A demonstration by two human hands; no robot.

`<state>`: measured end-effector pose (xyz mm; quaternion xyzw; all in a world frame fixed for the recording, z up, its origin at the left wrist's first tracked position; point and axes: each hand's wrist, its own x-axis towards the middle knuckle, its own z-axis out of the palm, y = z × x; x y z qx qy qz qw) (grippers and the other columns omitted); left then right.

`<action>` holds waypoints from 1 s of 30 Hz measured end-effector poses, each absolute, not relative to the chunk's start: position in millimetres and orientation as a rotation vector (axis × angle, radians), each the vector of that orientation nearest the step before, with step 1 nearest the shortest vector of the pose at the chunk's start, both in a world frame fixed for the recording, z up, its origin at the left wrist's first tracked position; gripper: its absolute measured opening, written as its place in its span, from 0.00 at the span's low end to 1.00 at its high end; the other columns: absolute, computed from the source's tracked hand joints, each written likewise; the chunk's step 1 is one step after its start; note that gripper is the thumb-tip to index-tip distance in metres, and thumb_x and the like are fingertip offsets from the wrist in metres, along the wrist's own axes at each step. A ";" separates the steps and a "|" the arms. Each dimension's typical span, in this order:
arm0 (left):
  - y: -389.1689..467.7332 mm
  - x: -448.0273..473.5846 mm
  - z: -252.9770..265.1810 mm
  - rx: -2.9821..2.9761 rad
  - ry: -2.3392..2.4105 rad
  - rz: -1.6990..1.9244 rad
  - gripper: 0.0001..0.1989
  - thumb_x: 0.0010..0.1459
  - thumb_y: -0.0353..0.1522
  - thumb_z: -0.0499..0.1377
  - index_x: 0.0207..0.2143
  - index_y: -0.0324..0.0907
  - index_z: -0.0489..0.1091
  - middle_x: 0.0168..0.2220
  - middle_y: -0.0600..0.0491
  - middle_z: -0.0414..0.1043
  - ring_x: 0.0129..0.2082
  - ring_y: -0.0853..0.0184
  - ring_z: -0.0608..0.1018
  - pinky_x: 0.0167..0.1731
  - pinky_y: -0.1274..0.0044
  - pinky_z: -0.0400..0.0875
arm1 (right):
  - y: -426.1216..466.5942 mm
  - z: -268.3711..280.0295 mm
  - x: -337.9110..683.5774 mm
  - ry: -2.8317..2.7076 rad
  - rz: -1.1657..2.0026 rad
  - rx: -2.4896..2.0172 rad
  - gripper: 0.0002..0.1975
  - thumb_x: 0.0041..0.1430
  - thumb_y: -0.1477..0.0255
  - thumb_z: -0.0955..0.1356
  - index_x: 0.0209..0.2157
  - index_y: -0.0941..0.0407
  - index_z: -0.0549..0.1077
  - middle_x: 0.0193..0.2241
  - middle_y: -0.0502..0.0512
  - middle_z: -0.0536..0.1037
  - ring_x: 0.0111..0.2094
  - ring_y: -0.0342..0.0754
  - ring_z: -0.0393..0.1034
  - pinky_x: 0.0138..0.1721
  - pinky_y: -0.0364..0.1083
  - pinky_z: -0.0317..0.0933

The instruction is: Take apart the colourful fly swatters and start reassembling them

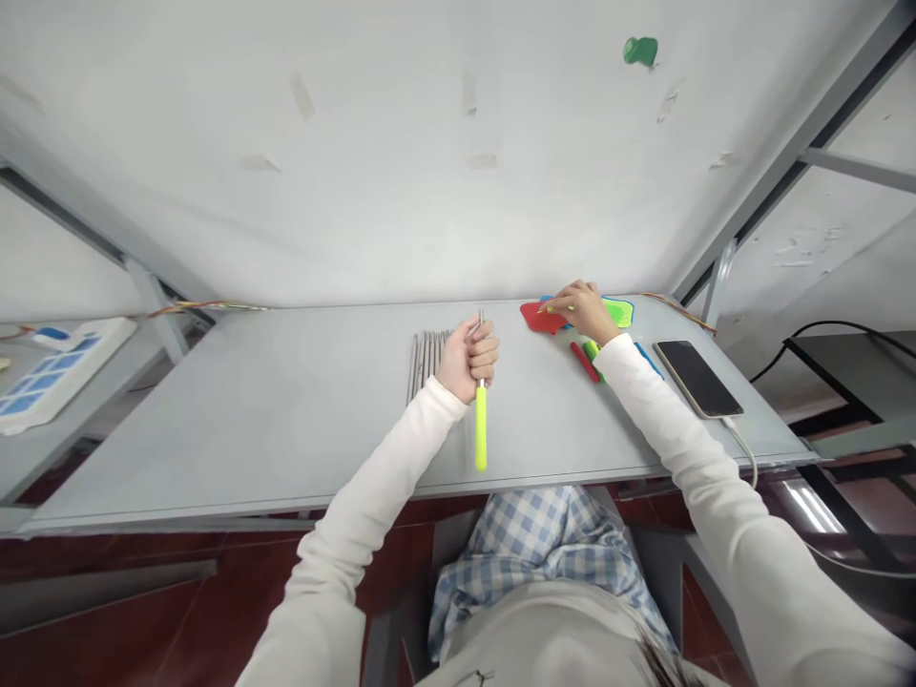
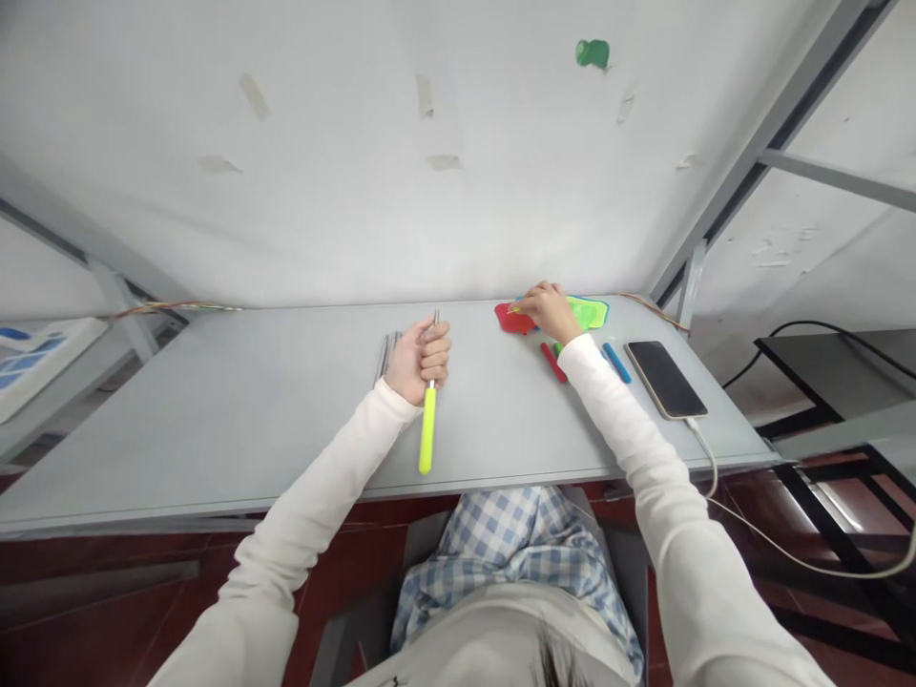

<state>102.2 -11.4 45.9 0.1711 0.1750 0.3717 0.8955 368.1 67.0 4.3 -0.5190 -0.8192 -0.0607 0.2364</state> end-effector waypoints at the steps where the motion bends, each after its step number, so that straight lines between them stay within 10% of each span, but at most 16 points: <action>1: -9.5 99.7 44.6 0.342 0.358 0.794 0.22 0.68 0.40 0.41 0.20 0.42 0.47 0.18 0.64 0.28 0.13 0.79 0.36 0.12 0.85 0.26 | 68.1 0.8 366.2 -2.251 -0.124 -1.430 0.17 0.63 0.73 0.61 0.40 0.48 0.81 0.39 0.55 0.80 0.42 0.53 0.65 0.45 0.53 0.53; 18: 12.5 102.2 48.0 0.227 0.438 0.988 0.24 0.64 0.42 0.39 0.17 0.43 0.41 0.18 0.64 0.25 0.14 0.78 0.33 0.12 0.83 0.27 | 42.0 -21.2 362.6 -2.389 0.162 -1.621 0.28 0.55 0.81 0.59 0.56 0.50 0.70 0.60 0.56 0.66 0.62 0.58 0.56 0.60 0.65 0.45; 30: 27.1 141.9 47.3 0.354 0.491 1.343 0.21 0.64 0.43 0.42 0.21 0.43 0.55 0.14 0.64 0.34 0.09 0.78 0.44 0.10 0.83 0.39 | -16.0 14.6 296.8 -2.093 1.107 -1.201 0.25 0.66 0.54 0.55 0.48 0.56 0.70 0.35 0.53 0.75 0.33 0.44 0.68 0.39 0.45 0.64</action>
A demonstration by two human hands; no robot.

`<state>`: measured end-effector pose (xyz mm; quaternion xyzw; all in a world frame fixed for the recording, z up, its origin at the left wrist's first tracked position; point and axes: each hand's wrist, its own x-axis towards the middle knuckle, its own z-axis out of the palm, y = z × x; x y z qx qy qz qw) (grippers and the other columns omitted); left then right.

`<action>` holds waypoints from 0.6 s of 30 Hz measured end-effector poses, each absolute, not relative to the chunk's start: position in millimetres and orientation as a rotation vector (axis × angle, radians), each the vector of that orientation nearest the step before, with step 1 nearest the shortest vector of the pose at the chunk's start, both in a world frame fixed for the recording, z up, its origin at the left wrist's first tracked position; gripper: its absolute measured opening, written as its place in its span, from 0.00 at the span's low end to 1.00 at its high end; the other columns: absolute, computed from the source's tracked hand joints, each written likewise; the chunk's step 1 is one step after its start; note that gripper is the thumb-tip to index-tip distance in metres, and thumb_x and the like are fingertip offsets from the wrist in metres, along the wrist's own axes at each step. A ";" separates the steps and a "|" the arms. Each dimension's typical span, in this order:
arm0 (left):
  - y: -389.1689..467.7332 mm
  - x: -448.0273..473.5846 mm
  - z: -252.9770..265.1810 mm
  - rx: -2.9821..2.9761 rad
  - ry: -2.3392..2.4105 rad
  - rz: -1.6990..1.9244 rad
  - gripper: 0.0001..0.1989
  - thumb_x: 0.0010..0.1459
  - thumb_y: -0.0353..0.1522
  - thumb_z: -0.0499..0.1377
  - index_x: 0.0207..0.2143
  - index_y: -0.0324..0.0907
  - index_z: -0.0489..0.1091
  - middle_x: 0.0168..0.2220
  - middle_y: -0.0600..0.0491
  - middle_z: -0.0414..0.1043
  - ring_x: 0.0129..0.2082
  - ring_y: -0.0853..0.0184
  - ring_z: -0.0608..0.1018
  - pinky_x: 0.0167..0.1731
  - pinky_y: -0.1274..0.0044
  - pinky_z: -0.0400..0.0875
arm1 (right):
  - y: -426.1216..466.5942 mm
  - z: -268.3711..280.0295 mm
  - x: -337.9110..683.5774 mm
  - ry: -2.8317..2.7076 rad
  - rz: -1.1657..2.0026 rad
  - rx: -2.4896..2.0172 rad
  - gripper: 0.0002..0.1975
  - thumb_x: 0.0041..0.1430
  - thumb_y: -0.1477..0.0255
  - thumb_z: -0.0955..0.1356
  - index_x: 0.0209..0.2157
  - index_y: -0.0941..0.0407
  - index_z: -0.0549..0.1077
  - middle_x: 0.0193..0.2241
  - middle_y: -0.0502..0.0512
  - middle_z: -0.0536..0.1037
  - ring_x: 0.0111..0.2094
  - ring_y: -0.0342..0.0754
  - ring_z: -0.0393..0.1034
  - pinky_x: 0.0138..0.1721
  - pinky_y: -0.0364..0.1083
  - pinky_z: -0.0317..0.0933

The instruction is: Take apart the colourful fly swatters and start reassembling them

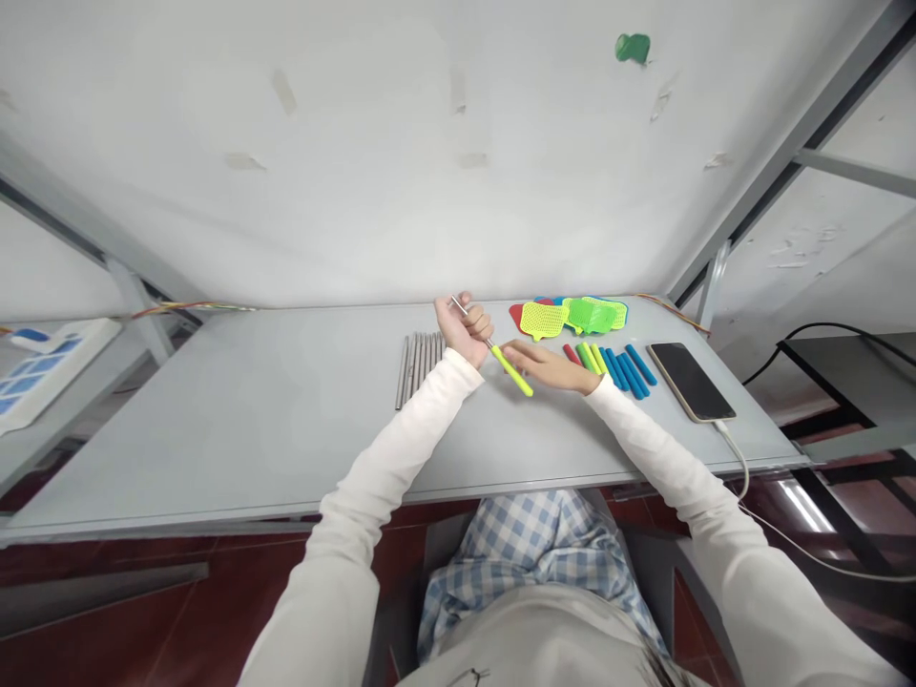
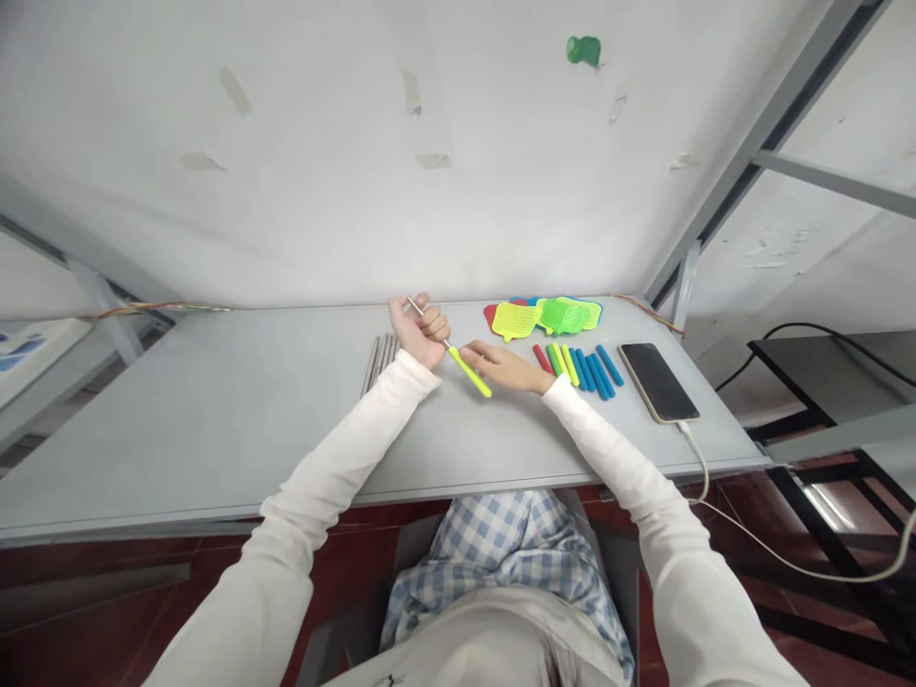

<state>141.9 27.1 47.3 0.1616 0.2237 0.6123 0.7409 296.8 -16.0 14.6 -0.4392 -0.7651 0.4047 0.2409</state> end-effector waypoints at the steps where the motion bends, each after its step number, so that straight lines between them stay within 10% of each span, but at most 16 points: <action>1: 28.7 143.4 45.4 0.372 0.468 1.369 0.22 0.64 0.44 0.43 0.22 0.42 0.57 0.14 0.64 0.37 0.09 0.78 0.46 0.11 0.83 0.42 | -19.1 14.3 293.7 -2.083 1.174 -1.176 0.25 0.66 0.52 0.56 0.45 0.56 0.72 0.32 0.52 0.75 0.30 0.43 0.67 0.37 0.45 0.64; 8: 21.4 144.5 10.1 0.749 0.559 1.091 0.19 0.63 0.44 0.51 0.37 0.38 0.71 0.29 0.52 0.72 0.31 0.71 0.76 0.32 0.80 0.68 | -11.9 0.0 282.3 -1.807 0.963 -1.088 0.26 0.64 0.51 0.56 0.38 0.57 0.72 0.32 0.55 0.75 0.32 0.45 0.67 0.32 0.44 0.61; 14: -0.1 141.8 -16.3 1.047 0.693 1.089 0.12 0.58 0.40 0.59 0.38 0.41 0.69 0.35 0.55 0.73 0.34 0.73 0.75 0.35 0.82 0.68 | -15.0 -8.6 279.4 -2.207 0.098 -1.351 0.19 0.67 0.63 0.55 0.37 0.57 0.73 0.42 0.64 0.75 0.42 0.54 0.67 0.46 0.52 0.56; 18: -3.4 134.2 -16.6 1.209 0.887 1.067 0.14 0.59 0.44 0.57 0.36 0.44 0.65 0.29 0.58 0.70 0.19 0.76 0.68 0.22 0.83 0.61 | -19.4 -6.1 281.6 -2.004 0.133 -1.412 0.15 0.65 0.63 0.58 0.34 0.55 0.71 0.34 0.60 0.73 0.40 0.53 0.66 0.46 0.53 0.57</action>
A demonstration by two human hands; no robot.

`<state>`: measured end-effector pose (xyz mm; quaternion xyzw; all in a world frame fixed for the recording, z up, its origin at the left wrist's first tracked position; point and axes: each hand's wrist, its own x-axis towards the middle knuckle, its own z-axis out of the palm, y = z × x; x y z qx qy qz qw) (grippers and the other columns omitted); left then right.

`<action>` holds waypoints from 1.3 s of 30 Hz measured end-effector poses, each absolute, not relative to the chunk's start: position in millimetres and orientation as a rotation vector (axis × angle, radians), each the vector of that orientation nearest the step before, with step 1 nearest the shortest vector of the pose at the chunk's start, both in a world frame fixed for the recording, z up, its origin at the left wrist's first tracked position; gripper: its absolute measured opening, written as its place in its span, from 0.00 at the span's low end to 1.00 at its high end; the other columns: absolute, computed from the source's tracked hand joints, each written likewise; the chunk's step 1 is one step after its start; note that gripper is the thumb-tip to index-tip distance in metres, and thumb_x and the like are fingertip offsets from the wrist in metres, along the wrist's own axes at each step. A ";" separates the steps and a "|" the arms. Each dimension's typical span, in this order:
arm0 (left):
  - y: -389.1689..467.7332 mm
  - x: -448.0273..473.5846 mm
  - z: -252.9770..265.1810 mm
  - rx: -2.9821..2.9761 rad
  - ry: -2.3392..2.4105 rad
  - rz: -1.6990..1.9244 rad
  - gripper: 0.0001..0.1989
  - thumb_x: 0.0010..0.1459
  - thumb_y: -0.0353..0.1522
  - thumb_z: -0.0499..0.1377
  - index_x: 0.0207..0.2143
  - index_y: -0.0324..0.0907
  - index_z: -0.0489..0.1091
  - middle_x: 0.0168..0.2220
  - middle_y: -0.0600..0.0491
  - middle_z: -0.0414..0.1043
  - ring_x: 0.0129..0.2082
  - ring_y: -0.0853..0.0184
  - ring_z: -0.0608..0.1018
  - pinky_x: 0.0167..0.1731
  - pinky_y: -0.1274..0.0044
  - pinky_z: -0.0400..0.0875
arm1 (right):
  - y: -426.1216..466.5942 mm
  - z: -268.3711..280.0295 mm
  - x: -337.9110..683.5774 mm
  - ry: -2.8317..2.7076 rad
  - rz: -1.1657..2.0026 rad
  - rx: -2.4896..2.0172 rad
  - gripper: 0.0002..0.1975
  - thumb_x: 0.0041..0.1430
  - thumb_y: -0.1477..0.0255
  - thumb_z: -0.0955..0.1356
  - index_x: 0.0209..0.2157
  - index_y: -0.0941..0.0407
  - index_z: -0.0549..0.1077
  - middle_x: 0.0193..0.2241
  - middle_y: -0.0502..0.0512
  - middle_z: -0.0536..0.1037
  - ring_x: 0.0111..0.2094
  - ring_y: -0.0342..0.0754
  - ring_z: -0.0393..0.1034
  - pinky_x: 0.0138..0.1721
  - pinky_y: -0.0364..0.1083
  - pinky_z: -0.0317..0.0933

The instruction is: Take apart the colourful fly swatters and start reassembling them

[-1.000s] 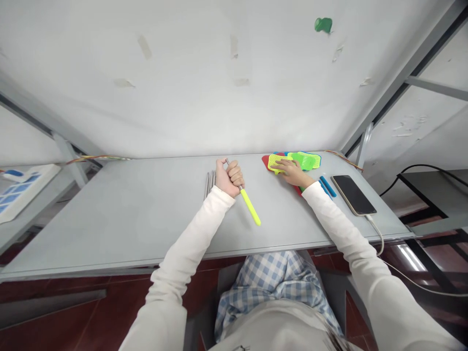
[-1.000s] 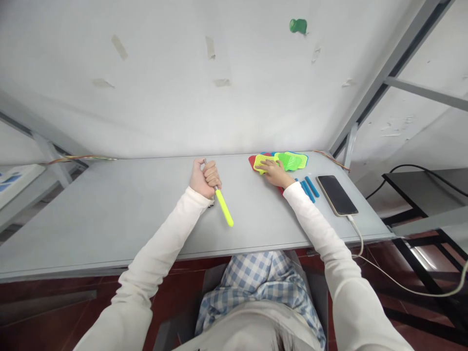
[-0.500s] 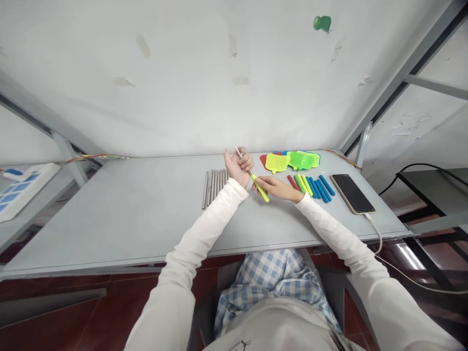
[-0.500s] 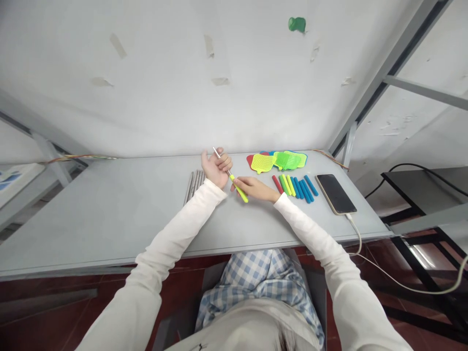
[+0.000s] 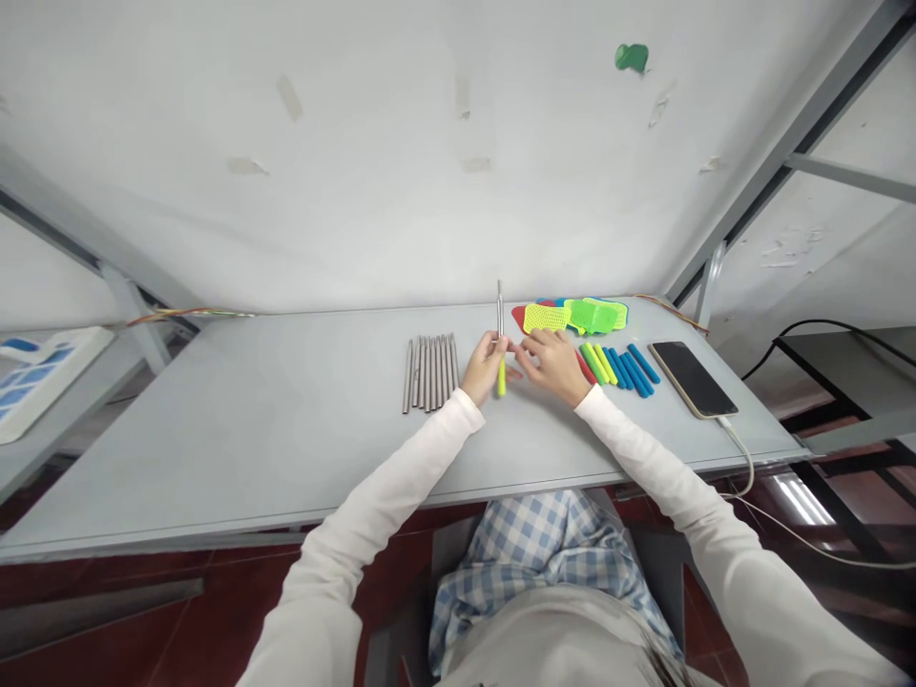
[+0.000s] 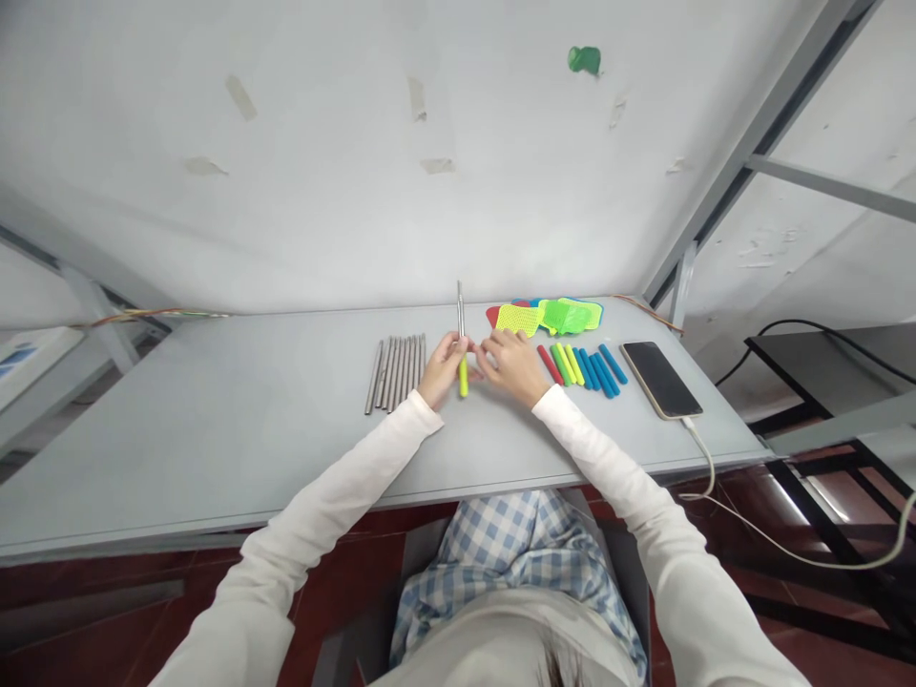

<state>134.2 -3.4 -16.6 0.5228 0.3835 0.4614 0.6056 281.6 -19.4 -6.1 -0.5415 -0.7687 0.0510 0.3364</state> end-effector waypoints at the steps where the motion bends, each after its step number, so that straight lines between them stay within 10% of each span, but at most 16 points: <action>1: -4.2 132.7 -15.8 1.319 0.947 1.083 0.13 0.60 0.45 0.55 0.36 0.45 0.65 0.27 0.59 0.68 0.17 0.76 0.66 0.21 0.83 0.58 | -20.2 -3.5 281.5 -1.797 0.221 -1.404 0.13 0.64 0.62 0.59 0.35 0.54 0.69 0.35 0.59 0.73 0.41 0.52 0.66 0.46 0.52 0.58; 5: -11.3 134.3 -14.1 1.802 1.181 1.087 0.11 0.62 0.43 0.54 0.40 0.47 0.69 0.23 0.57 0.65 0.22 0.70 0.69 0.23 0.82 0.53 | -24.2 14.5 276.0 -1.003 0.853 -1.181 0.11 0.60 0.58 0.61 0.38 0.51 0.63 0.42 0.55 0.70 0.41 0.48 0.67 0.41 0.49 0.66; 9: -21.1 141.8 -17.0 2.016 1.242 0.988 0.10 0.60 0.38 0.57 0.42 0.45 0.69 0.37 0.49 0.70 0.33 0.65 0.75 0.26 0.80 0.55 | -24.3 33.0 270.1 -0.674 1.164 -0.941 0.17 0.57 0.56 0.65 0.27 0.52 0.56 0.22 0.45 0.63 0.25 0.42 0.63 0.32 0.44 0.66; 17: -36.4 145.5 -4.8 1.768 0.927 0.808 0.12 0.61 0.39 0.56 0.27 0.45 0.59 0.19 0.59 0.57 0.18 0.71 0.63 0.21 0.81 0.53 | -14.1 43.7 268.7 -0.449 1.308 -0.855 0.22 0.62 0.65 0.60 0.22 0.53 0.40 0.12 0.39 0.38 0.13 0.37 0.30 0.13 0.40 0.32; 25: -29.0 81.9 0.9 0.922 0.478 0.175 0.18 0.62 0.46 0.51 0.26 0.43 0.57 0.17 0.64 0.47 0.11 0.80 0.42 0.08 0.87 0.34 | 18.3 69.3 350.7 -0.614 1.224 -0.815 0.23 0.61 0.67 0.63 0.20 0.53 0.43 0.13 0.40 0.40 0.13 0.36 0.33 0.13 0.39 0.36; 31: -21.5 57.6 3.3 0.813 0.660 0.798 0.16 0.52 0.30 0.53 0.43 0.37 0.69 0.27 0.56 0.65 0.14 0.79 0.58 0.11 0.84 0.53 | 54.0 37.5 311.0 -0.813 1.541 -1.229 0.16 0.61 0.70 0.60 0.21 0.53 0.51 0.15 0.41 0.47 0.16 0.37 0.39 0.15 0.37 0.40; 39: -15.5 40.9 -1.4 1.102 0.993 1.086 0.29 0.44 0.24 0.58 0.53 0.39 0.67 0.44 0.48 0.69 0.40 0.65 0.78 0.43 0.73 0.71 | 58.0 -11.2 213.6 -1.155 1.441 -1.489 0.06 0.59 0.72 0.62 0.27 0.54 0.63 0.26 0.51 0.66 0.29 0.45 0.63 0.37 0.49 0.65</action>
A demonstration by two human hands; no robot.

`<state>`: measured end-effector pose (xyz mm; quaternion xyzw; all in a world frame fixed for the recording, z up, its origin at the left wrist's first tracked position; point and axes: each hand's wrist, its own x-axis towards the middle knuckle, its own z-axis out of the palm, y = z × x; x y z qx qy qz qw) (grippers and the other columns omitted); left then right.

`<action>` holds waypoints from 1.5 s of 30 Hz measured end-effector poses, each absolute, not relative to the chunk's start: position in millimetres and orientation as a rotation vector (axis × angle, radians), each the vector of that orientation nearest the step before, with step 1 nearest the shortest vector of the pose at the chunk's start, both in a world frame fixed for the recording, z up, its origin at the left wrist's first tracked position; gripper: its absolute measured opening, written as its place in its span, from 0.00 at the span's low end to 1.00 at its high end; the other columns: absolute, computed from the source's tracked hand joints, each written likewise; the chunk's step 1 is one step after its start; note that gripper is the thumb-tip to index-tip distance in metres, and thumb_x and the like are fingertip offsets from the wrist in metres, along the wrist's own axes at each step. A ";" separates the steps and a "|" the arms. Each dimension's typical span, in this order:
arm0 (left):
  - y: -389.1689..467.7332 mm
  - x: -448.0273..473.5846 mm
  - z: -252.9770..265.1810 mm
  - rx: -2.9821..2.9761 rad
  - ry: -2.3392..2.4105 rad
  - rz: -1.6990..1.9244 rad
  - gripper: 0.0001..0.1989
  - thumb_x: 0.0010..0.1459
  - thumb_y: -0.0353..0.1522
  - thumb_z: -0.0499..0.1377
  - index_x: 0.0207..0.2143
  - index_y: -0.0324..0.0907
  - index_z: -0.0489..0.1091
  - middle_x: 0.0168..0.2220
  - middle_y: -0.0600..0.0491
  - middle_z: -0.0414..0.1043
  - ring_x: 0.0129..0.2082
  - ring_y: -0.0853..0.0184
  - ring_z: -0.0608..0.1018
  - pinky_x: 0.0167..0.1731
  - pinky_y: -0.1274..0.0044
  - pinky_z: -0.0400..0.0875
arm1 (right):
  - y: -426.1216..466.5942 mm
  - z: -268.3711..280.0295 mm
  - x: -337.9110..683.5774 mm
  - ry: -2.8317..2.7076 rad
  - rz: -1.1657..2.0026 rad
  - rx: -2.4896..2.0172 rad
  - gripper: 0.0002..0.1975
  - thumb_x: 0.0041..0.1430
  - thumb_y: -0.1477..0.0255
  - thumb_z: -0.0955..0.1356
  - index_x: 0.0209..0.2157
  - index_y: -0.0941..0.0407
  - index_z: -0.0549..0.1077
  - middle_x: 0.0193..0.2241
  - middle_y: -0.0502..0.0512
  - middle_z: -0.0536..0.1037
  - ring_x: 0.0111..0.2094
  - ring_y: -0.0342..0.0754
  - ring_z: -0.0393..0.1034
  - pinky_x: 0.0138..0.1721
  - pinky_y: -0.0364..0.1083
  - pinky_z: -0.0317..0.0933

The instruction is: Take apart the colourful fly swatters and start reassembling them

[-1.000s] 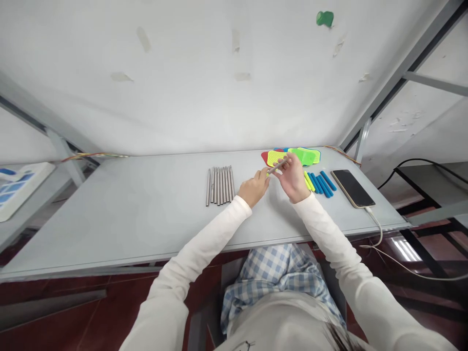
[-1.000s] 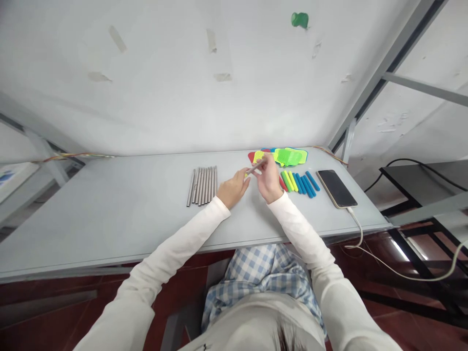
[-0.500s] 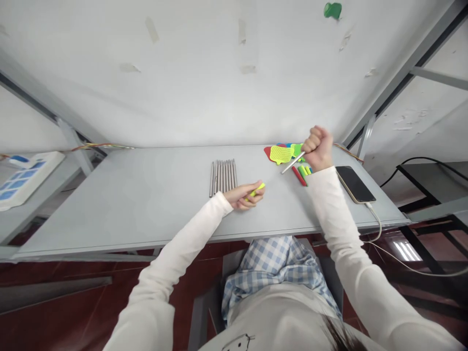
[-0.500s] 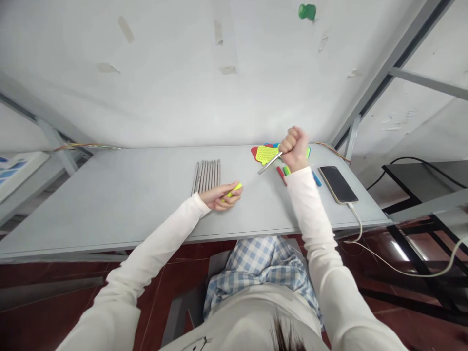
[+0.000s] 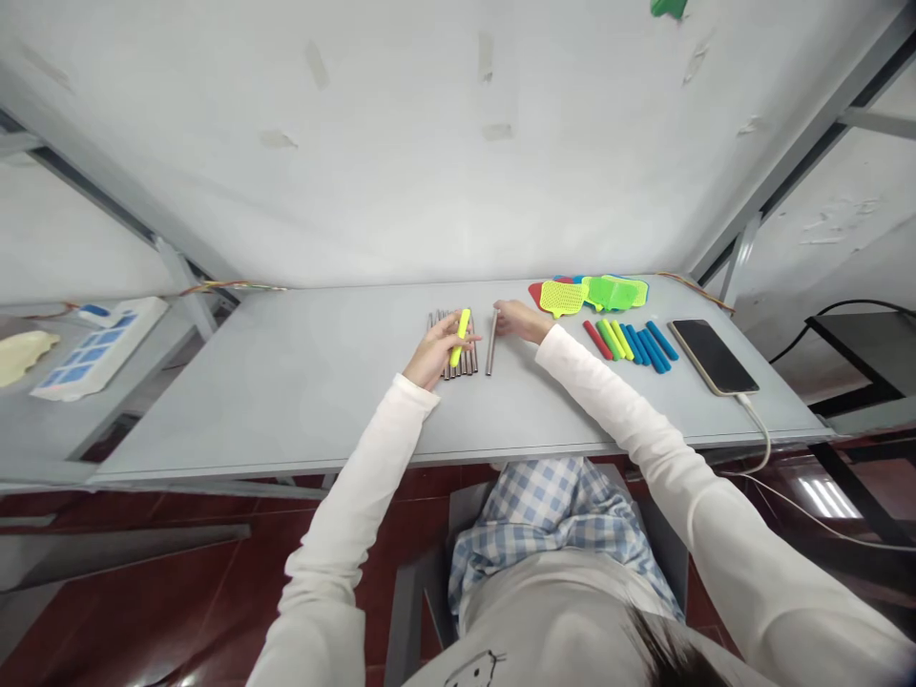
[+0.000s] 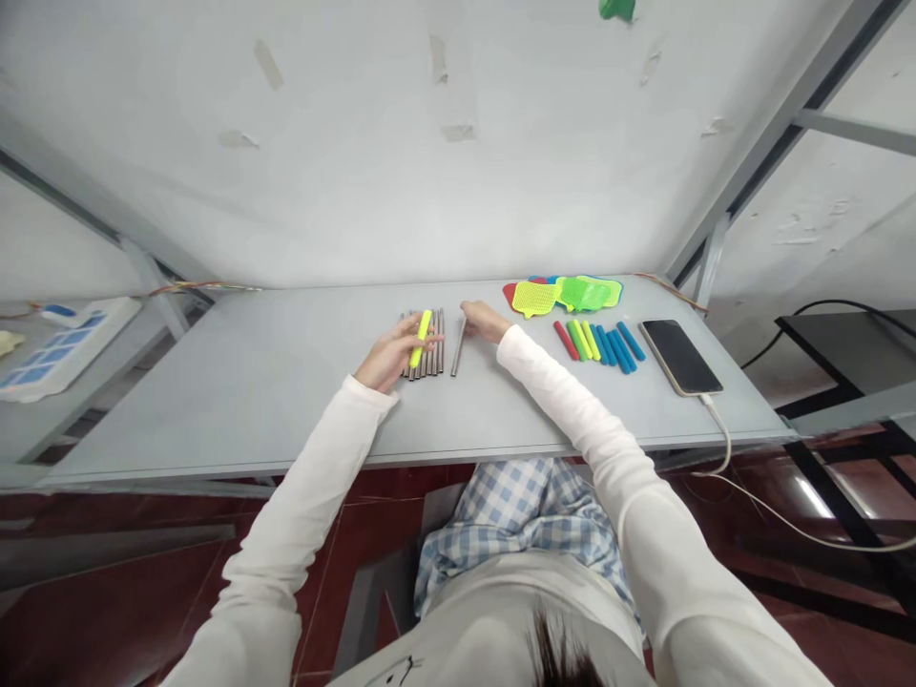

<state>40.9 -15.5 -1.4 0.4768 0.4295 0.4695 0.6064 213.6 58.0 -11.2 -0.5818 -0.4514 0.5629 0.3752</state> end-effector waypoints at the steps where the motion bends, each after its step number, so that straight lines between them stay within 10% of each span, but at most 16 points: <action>1: -14.4 39.9 -4.4 1.125 1.028 1.099 0.31 0.45 0.24 0.59 0.55 0.40 0.64 0.46 0.48 0.69 0.44 0.63 0.78 0.47 0.71 0.71 | 54.4 -10.7 212.9 -1.203 1.408 -1.483 0.05 0.59 0.72 0.63 0.28 0.55 0.65 0.29 0.53 0.69 0.32 0.45 0.65 0.41 0.49 0.64; 6: -5.8 55.3 -21.0 1.292 1.108 1.151 0.41 0.47 0.23 0.62 0.63 0.46 0.51 0.56 0.43 0.61 0.50 0.59 0.76 0.52 0.66 0.69 | 25.7 -3.4 223.1 -1.647 1.154 -1.287 0.15 0.63 0.61 0.60 0.41 0.56 0.70 0.45 0.58 0.73 0.42 0.47 0.67 0.45 0.48 0.62; 13: 13.9 109.2 -31.7 1.699 1.146 1.057 0.43 0.52 0.26 0.60 0.66 0.39 0.44 0.62 0.35 0.53 0.57 0.58 0.70 0.55 0.66 0.67 | 18.8 -22.0 259.7 -1.718 0.902 -1.171 0.12 0.55 0.60 0.66 0.33 0.54 0.67 0.35 0.52 0.73 0.37 0.45 0.68 0.38 0.45 0.63; 22: 18.7 74.7 -33.7 2.306 1.809 0.290 0.31 0.59 0.45 0.52 0.63 0.49 0.59 0.69 0.50 0.47 0.68 0.41 0.41 0.62 0.47 0.28 | 0.9 -44.4 320.4 -1.927 0.181 -1.858 0.13 0.61 0.71 0.60 0.44 0.60 0.70 0.38 0.63 0.75 0.39 0.54 0.67 0.43 0.51 0.57; 36: 23.3 35.4 -37.6 2.180 1.883 0.139 0.31 0.60 0.50 0.43 0.65 0.61 0.51 0.71 0.63 0.38 0.69 0.46 0.39 0.64 0.50 0.36 | -9.2 -53.4 338.7 -1.738 -0.265 -2.181 0.23 0.57 0.81 0.55 0.53 0.63 0.65 0.47 0.74 0.65 0.47 0.63 0.59 0.44 0.57 0.52; 45: 31.5 -6.8 -37.4 2.210 1.918 0.138 0.29 0.61 0.49 0.44 0.64 0.61 0.52 0.70 0.63 0.41 0.69 0.47 0.42 0.64 0.52 0.40 | -20.2 -58.1 302.0 -2.311 -0.136 -1.507 0.16 0.63 0.73 0.57 0.47 0.59 0.70 0.43 0.65 0.69 0.40 0.56 0.61 0.43 0.52 0.55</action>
